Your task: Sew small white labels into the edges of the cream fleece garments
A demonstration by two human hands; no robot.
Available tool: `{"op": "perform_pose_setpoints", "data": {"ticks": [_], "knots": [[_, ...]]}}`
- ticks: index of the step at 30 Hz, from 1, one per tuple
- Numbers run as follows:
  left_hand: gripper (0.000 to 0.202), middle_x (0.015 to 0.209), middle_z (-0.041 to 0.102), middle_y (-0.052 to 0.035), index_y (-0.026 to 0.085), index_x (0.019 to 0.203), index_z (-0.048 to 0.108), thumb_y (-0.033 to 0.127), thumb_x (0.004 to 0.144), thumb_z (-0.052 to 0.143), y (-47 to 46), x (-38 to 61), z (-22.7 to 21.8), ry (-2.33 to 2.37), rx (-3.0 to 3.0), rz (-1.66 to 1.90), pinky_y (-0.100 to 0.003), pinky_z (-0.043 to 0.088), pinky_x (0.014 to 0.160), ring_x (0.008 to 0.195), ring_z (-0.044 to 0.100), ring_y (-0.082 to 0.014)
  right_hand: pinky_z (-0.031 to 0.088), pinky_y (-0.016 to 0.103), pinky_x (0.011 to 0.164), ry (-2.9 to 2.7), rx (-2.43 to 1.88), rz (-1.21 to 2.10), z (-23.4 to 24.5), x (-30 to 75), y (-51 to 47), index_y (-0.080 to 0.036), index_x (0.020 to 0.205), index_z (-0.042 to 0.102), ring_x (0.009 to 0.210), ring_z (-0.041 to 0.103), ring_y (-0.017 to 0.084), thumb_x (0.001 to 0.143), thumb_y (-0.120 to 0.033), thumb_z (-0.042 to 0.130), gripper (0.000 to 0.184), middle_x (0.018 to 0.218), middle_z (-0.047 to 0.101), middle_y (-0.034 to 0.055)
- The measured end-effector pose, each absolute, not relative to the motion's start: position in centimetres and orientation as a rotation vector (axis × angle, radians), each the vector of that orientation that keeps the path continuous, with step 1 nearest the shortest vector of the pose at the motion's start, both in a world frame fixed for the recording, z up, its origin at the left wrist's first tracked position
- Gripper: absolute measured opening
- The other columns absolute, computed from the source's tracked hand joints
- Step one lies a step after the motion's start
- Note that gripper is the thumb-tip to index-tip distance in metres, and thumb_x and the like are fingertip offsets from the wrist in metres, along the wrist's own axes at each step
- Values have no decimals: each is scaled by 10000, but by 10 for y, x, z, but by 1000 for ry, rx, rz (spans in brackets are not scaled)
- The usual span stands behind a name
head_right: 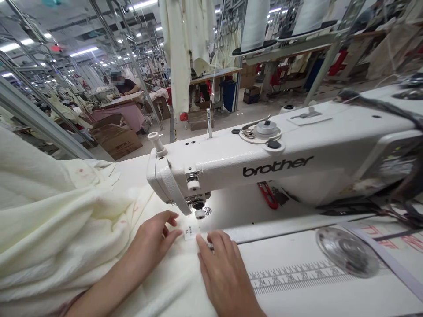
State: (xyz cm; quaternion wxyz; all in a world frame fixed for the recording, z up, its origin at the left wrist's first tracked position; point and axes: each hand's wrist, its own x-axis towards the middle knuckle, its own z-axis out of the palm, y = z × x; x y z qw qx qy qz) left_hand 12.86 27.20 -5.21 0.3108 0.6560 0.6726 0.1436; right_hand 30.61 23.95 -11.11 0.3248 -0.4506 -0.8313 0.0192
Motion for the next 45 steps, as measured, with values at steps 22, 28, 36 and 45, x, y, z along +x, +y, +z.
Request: {"op": "perform_pose_setpoints", "data": {"ticks": [22, 28, 36, 45], "knots": [[495, 1446, 385, -177, 75, 1396, 331, 224, 930, 408, 242, 103, -76, 1100, 2786, 112, -391, 440, 1045, 1349, 357, -251, 460, 364, 672, -2155, -1174, 33, -115, 305, 238, -108, 1097, 591, 854, 495, 227, 923, -108, 375, 278, 923, 513, 112], [499, 1461, 370, -155, 86, 1399, 327, 230, 929, 413, 243, 103, -79, 1116, 2829, 100, -383, 459, 1032, 1350, 360, -235, 462, 362, 674, -2151, -1177, 44, -114, 306, 238, -113, 1099, 583, 856, 496, 227, 919, -97, 377, 274, 924, 512, 109], [502, 1472, 352, -147, 98, 1409, 308, 219, 931, 403, 242, 102, -79, 1114, 2812, 116, -376, 445, 1050, 1364, 336, -224, 469, 361, 677, -2152, -1188, 68, -113, 305, 238, -128, 1115, 569, 858, 494, 223, 919, -90, 367, 283, 929, 507, 104], [522, 1483, 334, -142, 117, 1423, 290, 218, 926, 414, 242, 102, -82, 1112, 2781, 106, -396, 430, 1063, 1373, 317, -236, 485, 373, 678, -2139, -1200, 61, -116, 305, 238, -129, 1113, 567, 857, 495, 227, 914, -87, 373, 282, 930, 507, 106]]}}
